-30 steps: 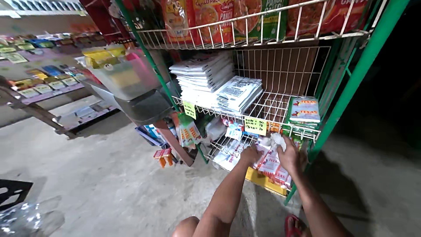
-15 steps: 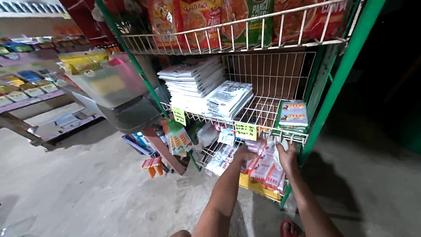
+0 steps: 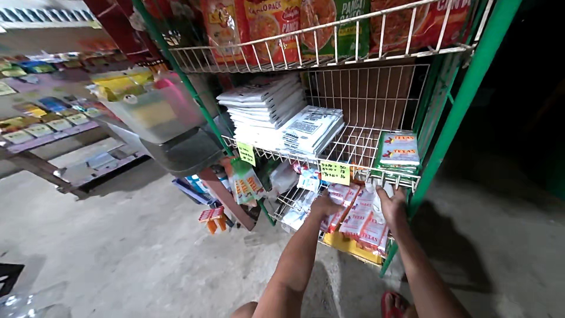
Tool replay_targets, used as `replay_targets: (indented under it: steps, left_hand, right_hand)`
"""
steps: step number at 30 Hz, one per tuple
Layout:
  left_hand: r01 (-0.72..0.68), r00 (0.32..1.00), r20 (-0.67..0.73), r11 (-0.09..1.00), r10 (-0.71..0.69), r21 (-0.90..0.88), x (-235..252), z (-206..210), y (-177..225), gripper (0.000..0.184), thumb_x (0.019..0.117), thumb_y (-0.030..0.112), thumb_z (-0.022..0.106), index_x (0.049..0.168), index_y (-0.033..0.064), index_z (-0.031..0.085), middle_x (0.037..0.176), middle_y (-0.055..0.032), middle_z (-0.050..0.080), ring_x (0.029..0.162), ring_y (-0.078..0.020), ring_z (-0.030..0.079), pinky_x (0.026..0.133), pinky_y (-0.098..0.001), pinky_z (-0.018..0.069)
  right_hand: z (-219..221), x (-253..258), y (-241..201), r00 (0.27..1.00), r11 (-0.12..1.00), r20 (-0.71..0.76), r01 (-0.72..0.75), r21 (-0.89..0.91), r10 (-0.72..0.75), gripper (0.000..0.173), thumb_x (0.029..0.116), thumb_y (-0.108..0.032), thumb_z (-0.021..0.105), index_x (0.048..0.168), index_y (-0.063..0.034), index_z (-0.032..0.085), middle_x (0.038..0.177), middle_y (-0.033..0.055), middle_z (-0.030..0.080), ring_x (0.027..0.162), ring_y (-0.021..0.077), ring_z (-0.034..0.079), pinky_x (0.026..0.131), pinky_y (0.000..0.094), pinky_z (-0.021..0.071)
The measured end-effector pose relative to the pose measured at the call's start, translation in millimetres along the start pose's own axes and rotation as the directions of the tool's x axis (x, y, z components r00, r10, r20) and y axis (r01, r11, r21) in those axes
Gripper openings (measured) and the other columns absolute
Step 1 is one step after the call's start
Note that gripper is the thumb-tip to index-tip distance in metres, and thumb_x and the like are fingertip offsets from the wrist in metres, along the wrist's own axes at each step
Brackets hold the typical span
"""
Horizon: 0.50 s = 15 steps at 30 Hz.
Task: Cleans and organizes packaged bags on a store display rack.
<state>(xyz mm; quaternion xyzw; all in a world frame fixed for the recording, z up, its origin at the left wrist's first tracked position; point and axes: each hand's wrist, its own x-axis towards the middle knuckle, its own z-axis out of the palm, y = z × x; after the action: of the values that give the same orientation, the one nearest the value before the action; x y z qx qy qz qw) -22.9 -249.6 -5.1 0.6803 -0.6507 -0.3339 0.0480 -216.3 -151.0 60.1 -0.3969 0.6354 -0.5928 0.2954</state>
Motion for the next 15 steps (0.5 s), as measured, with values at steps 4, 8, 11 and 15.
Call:
replay_targets:
  steps: [4, 8, 11, 15]
  left_hand:
    - [0.092, 0.993, -0.071, 0.996, -0.091, 0.006, -1.3, -1.2, -3.7, 0.105, 0.08, 0.057, 0.077, 0.161, 0.0124, 0.027, 0.143, -0.0272, 0.054, 0.127, -0.0446, 0.057, 0.101, -0.0645, 0.0466]
    - [0.065, 0.996, -0.071, 0.986, -0.055, 0.151, -4.1, 2.5, -6.3, 0.107, 0.0814, 0.065, 0.073, 0.161, 0.0111, 0.026, 0.153, -0.0272, 0.042, 0.136, -0.0452, 0.048, 0.105, -0.0641, 0.0436]
    - [-0.142, 0.958, -0.225, 0.977, 0.176, 0.16, -14.6, 7.0, 4.1, 0.078, 0.0897, 0.046, 0.071, 0.152, 0.0075, 0.046, 0.154, -0.0258, 0.042, 0.143, -0.0439, 0.039, 0.114, -0.06, 0.0348]
    - [-0.324, 0.941, -0.098, 0.946, 0.324, 0.012, -28.0, 33.9, 33.2, 0.055, 0.0996, 0.048, 0.057, 0.128, 0.0026, 0.065, 0.121, -0.0221, 0.067, 0.116, -0.0375, 0.064, 0.101, -0.0583, 0.0488]
  right_hand:
    - [-2.6, -0.7, -1.3, 1.0, 1.0, 0.013, 0.0, 0.004, 0.0, 0.058, 0.0993, -0.015, 0.065, 0.143, 0.0145, 0.041, 0.145, 0.0334, 0.048, 0.139, 0.0352, 0.047, 0.117, 0.0417, 0.0354]
    - [-1.7, -0.8, -1.6, 1.0, 1.0, 0.007, -0.015, 0.02, 0.015, 0.057, 0.1006, -0.016, 0.064, 0.144, 0.0131, 0.042, 0.146, 0.0322, 0.048, 0.139, 0.0339, 0.046, 0.116, 0.0414, 0.036]
    - [-0.3, -0.1, -2.0, 1.0, 0.999, -0.011, 0.003, 0.036, -0.002, 0.056, 0.1002, -0.016, 0.065, 0.143, 0.0123, 0.043, 0.143, 0.0311, 0.051, 0.136, 0.0315, 0.05, 0.114, 0.04, 0.038]
    - [-0.3, 0.2, -2.5, 1.0, 0.999, -0.02, 0.014, 0.038, -0.013, 0.053, 0.0995, -0.015, 0.065, 0.14, 0.0136, 0.045, 0.138, 0.031, 0.054, 0.131, 0.0303, 0.053, 0.112, 0.0391, 0.0403]
